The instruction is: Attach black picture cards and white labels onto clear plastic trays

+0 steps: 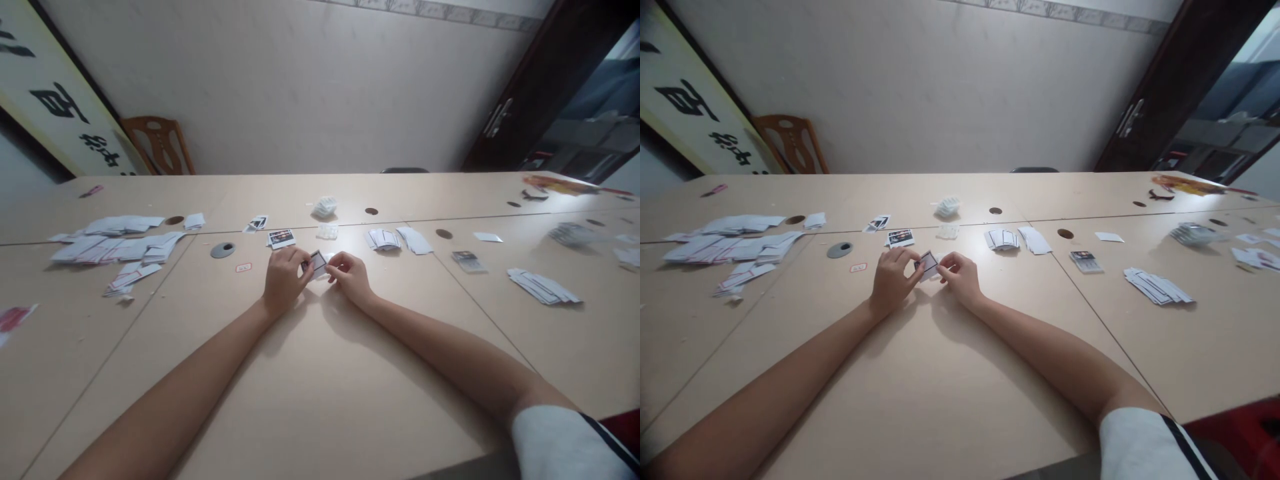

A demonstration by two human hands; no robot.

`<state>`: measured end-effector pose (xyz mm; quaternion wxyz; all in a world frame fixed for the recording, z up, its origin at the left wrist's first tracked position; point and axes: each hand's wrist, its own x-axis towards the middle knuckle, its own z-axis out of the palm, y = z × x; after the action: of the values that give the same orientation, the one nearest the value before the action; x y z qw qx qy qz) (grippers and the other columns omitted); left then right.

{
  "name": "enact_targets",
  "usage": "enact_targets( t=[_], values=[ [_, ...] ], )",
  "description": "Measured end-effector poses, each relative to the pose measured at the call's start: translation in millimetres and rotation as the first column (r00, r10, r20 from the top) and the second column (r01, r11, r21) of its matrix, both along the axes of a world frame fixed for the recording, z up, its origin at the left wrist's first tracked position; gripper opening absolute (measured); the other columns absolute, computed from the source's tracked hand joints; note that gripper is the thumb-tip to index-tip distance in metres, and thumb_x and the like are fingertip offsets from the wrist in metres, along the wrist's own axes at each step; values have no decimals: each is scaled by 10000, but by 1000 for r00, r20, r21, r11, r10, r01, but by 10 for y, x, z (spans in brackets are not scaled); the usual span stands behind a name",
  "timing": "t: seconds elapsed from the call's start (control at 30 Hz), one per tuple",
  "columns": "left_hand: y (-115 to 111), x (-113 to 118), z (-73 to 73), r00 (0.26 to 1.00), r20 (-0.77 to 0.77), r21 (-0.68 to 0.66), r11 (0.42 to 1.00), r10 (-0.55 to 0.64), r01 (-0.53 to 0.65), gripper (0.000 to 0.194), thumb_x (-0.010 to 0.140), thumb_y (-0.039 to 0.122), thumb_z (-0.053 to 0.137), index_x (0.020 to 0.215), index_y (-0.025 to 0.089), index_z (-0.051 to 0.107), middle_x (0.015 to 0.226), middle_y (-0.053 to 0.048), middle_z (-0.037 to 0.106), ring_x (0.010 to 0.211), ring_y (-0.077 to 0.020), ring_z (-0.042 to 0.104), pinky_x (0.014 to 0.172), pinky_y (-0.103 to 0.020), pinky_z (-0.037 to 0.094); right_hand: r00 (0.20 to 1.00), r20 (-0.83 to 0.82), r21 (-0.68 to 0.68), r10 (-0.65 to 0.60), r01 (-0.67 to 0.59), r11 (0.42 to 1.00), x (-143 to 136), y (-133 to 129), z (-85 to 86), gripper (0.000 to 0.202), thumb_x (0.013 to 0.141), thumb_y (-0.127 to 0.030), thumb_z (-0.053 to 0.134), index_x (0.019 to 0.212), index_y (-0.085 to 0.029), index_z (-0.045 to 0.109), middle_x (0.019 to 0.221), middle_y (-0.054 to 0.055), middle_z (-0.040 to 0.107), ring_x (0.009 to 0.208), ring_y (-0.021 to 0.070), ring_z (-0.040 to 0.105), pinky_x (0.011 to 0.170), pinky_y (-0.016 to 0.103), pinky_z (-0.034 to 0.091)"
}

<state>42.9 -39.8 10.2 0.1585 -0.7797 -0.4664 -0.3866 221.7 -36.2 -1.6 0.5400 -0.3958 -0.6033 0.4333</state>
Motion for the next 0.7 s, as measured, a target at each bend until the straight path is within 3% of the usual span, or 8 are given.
enact_targets(
  t=[0.33, 0.7],
  values=[
    [-10, -11, 19, 1000, 9, -25, 1000, 8, -8, 51, 883, 213, 568, 838, 202, 546, 844, -38, 644, 873, -228, 593, 813, -367, 402, 996, -20, -118, -88, 85, 989, 4, 23, 3, 129, 705, -291, 688, 702, -186, 612, 624, -10, 613, 560, 159, 622, 434, 233, 430],
    [7, -41, 10, 995, 67, -79, 995, 70, -65, 24, 887, 214, 524, 864, 213, 530, 861, -50, 637, 893, -247, 586, 803, -381, 392, 968, -66, -144, -241, 229, 963, 28, 63, -11, 143, 686, -316, 684, 706, -192, 616, 684, -5, 609, 580, 143, 589, 432, 231, 425]
  ],
)
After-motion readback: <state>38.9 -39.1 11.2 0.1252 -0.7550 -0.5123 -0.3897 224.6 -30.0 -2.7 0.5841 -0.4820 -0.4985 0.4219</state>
